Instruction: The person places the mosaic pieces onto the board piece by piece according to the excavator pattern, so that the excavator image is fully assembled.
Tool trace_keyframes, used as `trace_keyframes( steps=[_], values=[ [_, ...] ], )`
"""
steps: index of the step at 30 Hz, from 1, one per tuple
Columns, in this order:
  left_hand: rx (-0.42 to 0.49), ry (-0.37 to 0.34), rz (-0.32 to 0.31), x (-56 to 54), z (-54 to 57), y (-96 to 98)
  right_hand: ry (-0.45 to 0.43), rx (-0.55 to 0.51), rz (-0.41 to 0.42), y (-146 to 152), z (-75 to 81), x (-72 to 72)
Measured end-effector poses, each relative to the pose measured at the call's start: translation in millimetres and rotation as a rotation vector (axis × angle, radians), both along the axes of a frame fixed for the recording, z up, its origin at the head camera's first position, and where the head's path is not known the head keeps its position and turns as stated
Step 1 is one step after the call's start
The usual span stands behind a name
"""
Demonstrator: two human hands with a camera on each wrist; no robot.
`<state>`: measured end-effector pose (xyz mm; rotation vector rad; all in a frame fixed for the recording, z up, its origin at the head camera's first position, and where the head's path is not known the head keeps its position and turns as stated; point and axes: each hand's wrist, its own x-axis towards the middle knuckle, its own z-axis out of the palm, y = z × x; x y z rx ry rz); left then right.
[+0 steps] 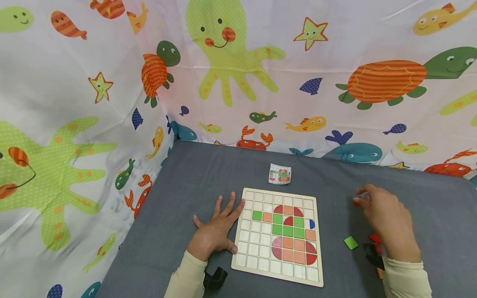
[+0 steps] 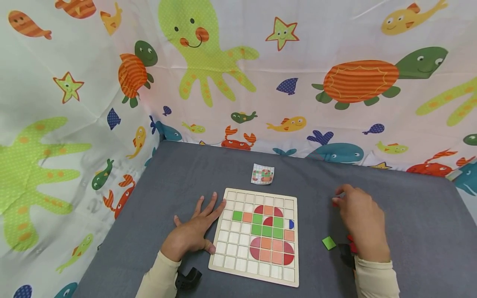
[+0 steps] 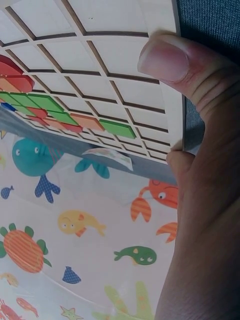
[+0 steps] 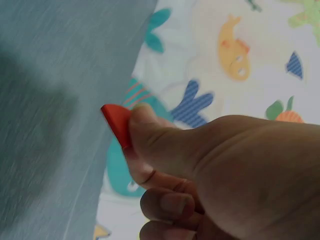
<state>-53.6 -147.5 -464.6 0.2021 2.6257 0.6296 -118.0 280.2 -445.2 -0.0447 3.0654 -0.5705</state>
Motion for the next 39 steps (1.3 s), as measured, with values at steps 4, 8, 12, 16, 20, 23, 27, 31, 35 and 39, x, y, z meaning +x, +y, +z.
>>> trace_keyframes(
  steps=[4, 8, 12, 16, 20, 23, 27, 31, 35, 39],
  values=[
    [0.011, -0.001, -0.001, 0.4, 0.8, -1.0, 0.068, -0.029, 0.024, -24.6, 9.9, -0.7],
    [0.035, 0.002, -0.004, 0.6, 1.3, -1.9, 0.139, -0.071, 0.044, -49.0, 23.0, -0.6],
    [0.038, 0.002, -0.006, 0.1, 0.6, -2.0, 0.180, -0.106, 0.085, -73.0, 32.1, -0.3],
    [0.028, 0.000, -0.006, -0.1, 0.0, -1.5, 0.206, -0.129, 0.135, -94.9, 33.3, 0.7],
    [0.016, 0.001, -0.008, 0.0, 0.4, -1.2, 0.209, -0.149, 0.176, -114.6, 27.5, 1.2],
    [0.013, 0.002, -0.007, -0.2, 0.4, -1.2, 0.195, -0.160, 0.210, -128.3, 22.2, 1.4],
    [0.018, 0.004, -0.005, -0.6, 0.6, -0.9, 0.165, -0.170, 0.250, -144.8, 18.5, 3.0],
    [0.013, 0.000, -0.006, -0.8, 0.9, -0.9, 0.133, -0.168, 0.282, -161.0, 17.0, 4.5],
    [0.002, -0.004, -0.002, -1.1, -0.3, -1.2, 0.103, -0.176, 0.326, -177.8, 14.8, 5.2],
    [-0.002, -0.005, -0.002, -1.5, -1.3, -0.8, 0.078, -0.197, 0.371, -194.1, 9.3, 7.9]
  ],
)
